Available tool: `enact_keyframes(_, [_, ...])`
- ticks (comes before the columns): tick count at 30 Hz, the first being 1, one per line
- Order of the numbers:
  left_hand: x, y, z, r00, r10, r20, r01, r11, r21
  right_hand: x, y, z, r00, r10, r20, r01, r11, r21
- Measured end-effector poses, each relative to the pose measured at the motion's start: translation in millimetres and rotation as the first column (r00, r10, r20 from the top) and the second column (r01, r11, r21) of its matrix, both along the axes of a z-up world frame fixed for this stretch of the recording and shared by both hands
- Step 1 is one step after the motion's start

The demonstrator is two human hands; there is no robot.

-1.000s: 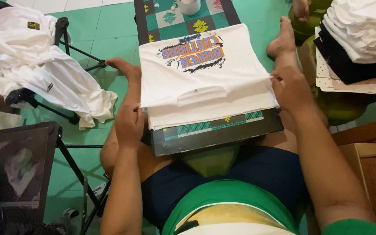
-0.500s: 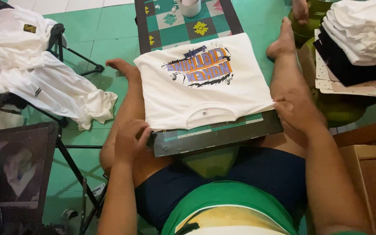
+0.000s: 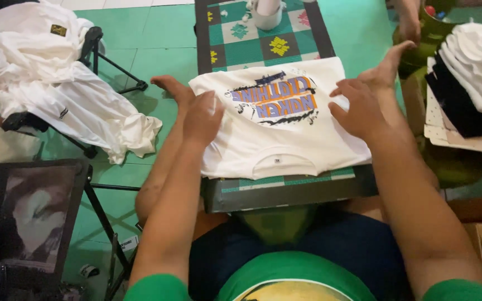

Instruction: Cleaning a white t-shirt with a lint roller and then carefully aligning a graphic transfer sheet on it for printing.

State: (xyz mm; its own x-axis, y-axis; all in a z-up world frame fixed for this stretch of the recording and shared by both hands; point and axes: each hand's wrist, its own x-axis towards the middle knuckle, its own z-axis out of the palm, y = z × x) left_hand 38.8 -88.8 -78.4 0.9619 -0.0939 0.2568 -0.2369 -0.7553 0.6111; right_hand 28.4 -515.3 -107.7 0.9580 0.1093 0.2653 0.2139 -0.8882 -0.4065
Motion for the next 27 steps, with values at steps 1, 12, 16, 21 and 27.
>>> enact_keyframes(1, [21.4,-4.0,-10.2,0.999,0.032,-0.038,-0.029,0.997,0.077,17.5,6.3,-0.2,1.000,0.003,-0.004,-0.003,0.999,-0.041])
enact_keyframes(12, [71.5,-16.3,-13.2,0.936,0.281,-0.210,-0.221,0.938,0.269,60.0,40.4,13.5,0.994,-0.012,-0.113,-0.021,0.959,-0.282])
enact_keyframes(16, [73.1,-1.5,-12.7,0.936,0.195,-0.295,-0.219,0.975,-0.051,47.6,57.0,32.9,0.985,-0.088,-0.150,0.061,0.982,-0.181])
enact_keyframes(21, [90.9,16.8,-24.7,0.865,0.016,-0.501,-0.275,0.850,-0.448,48.1,68.1,54.5,0.940,-0.164,-0.300,0.111,0.976,-0.186])
enact_keyframes(27, [88.7,21.0,-19.2,0.819,0.197,-0.539,-0.456,0.794,-0.403,44.8,74.6,61.8,0.918,-0.214,-0.335,0.197,0.977,-0.084])
